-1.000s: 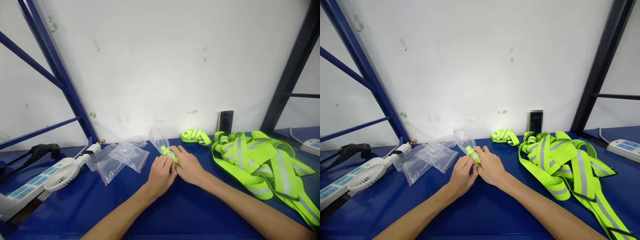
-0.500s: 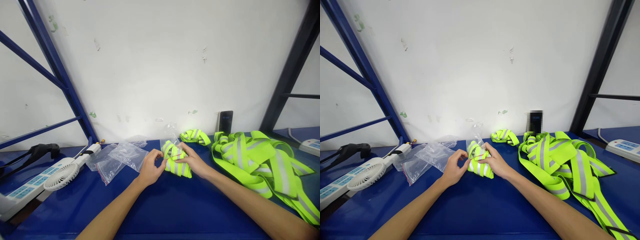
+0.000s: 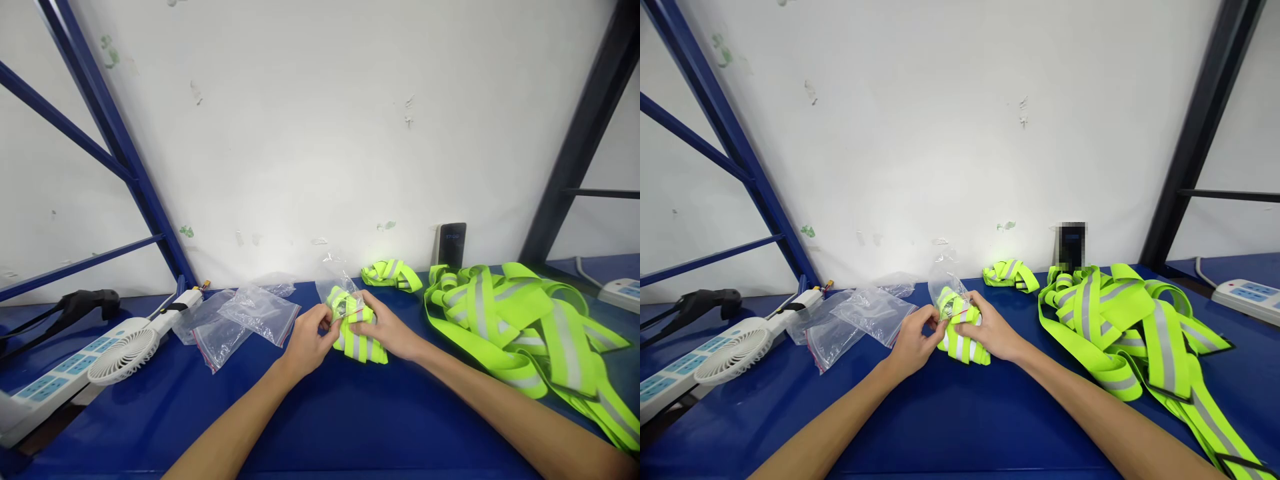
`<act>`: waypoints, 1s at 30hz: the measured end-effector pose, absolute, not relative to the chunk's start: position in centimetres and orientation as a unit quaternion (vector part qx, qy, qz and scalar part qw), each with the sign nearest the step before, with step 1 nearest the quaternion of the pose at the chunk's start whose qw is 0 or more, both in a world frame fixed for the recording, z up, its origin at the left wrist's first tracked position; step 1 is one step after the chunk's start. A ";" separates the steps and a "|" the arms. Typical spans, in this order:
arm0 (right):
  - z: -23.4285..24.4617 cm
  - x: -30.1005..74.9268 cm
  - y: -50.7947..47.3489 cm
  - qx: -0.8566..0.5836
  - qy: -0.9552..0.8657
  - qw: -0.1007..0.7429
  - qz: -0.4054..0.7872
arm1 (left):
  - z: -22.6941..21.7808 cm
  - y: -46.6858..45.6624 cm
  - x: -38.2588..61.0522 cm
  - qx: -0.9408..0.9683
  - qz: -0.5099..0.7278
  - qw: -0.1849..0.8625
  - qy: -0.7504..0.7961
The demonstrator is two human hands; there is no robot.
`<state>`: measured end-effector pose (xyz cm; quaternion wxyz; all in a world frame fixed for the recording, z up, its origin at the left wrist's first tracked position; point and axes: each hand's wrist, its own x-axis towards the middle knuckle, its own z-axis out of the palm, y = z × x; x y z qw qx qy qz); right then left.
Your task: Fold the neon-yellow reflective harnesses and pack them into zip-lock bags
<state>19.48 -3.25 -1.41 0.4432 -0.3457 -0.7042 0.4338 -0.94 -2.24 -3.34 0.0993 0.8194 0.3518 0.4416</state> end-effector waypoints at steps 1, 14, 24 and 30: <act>-1.4 19.4 -3.3 -0.340 -0.705 0.439 0.441 | -3.4 -2.3 -0.9 0.820 0.441 0.094 0.352; -2.5 19.4 -2.6 -0.384 -0.730 0.443 0.351 | -3.4 -2.1 -1.7 0.864 0.358 0.053 0.349; -2.4 19.6 -1.3 -0.456 -0.595 0.536 0.389 | -3.0 -2.1 -1.9 0.895 0.287 -0.044 0.340; -2.0 19.3 -1.0 -0.489 -0.583 0.572 0.307 | -2.9 -2.7 -1.1 0.895 0.297 -0.040 0.329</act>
